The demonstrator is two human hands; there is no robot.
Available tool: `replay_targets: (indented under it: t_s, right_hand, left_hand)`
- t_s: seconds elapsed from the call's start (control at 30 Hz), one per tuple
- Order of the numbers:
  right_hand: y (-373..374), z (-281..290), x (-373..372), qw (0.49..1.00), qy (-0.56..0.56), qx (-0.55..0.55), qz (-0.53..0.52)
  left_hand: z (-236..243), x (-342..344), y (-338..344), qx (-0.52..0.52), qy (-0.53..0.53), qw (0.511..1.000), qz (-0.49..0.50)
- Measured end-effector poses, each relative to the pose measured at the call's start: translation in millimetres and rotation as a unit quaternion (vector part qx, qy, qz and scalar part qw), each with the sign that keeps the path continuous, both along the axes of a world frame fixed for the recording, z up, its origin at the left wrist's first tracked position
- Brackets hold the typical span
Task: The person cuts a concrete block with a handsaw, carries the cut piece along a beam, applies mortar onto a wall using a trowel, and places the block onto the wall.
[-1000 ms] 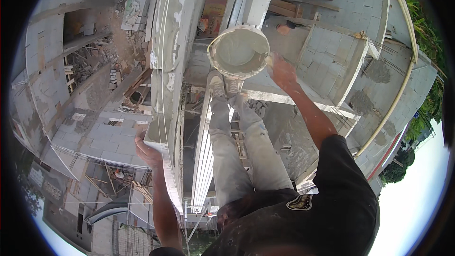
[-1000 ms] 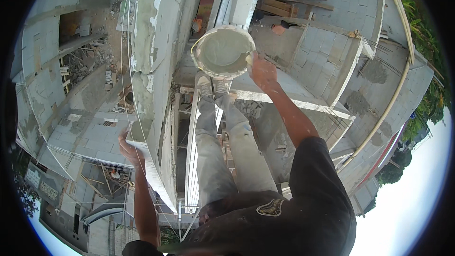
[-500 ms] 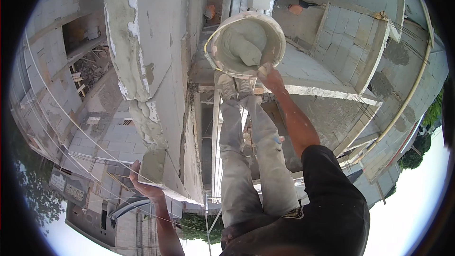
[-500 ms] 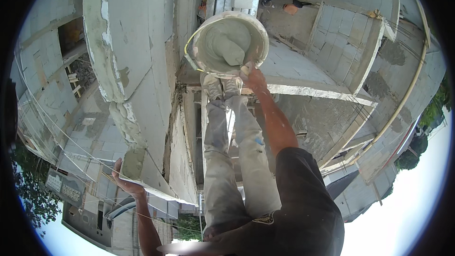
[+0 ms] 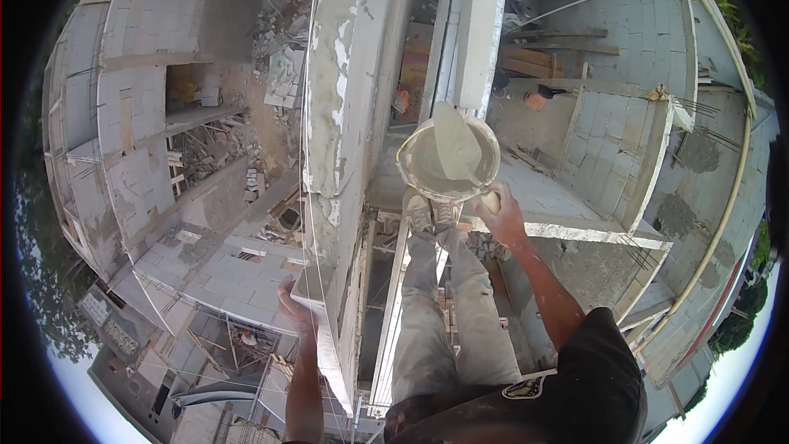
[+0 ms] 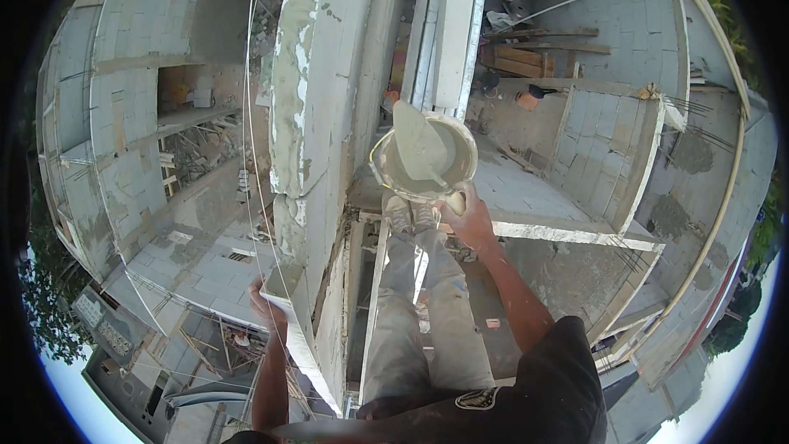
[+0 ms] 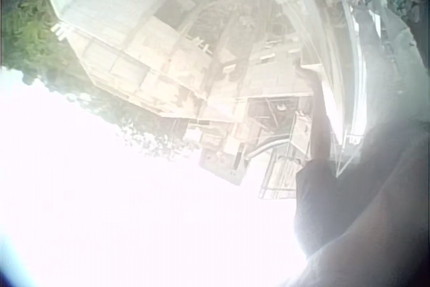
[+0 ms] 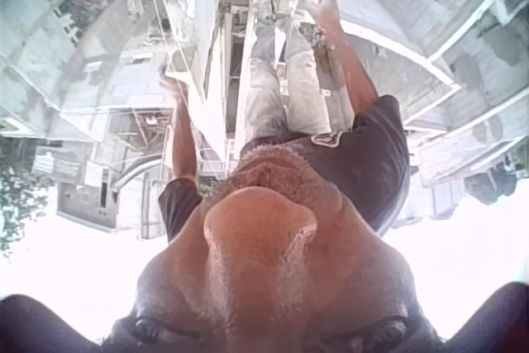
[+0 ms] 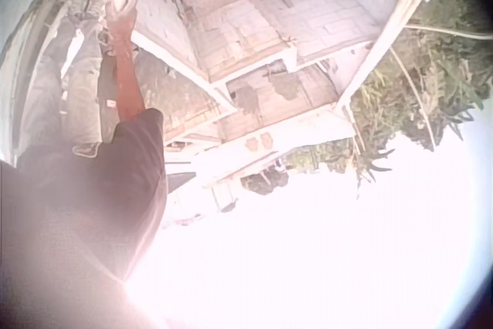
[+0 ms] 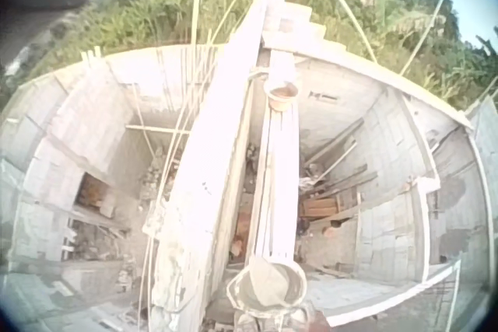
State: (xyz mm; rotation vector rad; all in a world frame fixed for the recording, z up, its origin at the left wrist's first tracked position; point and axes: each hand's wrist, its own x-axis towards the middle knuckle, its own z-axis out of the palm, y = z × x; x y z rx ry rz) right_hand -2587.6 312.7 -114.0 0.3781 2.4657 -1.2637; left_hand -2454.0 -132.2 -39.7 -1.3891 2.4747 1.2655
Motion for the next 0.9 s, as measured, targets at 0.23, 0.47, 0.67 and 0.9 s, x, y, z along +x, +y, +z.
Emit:
replay_targets:
  t_s: [0.23,0.47,0.67,0.9]
  right_hand:
    - [-106.8,66.0,-217.9,0.962,-0.004,-0.266,-0.061]
    - [-144.7,66.5,-311.8,0.945,-0.046,-0.314,-0.073]
    - [-150.1,59.9,-312.5,0.936,-0.091,-0.333,-0.071]
    - [-151.6,52.7,-347.3,0.934,-0.118,-0.324,-0.094]
  left_hand:
    - [-11.3,5.8,-1.7,-0.013,0.001,1.0,-0.026]
    - [-3.5,-5.1,7.6,-0.044,-0.018,0.997,-0.059]
    - [-6.0,-6.9,7.1,-0.067,-0.028,0.996,-0.045]
    - [-0.2,-9.9,13.0,-0.048,-0.014,0.998,-0.039]
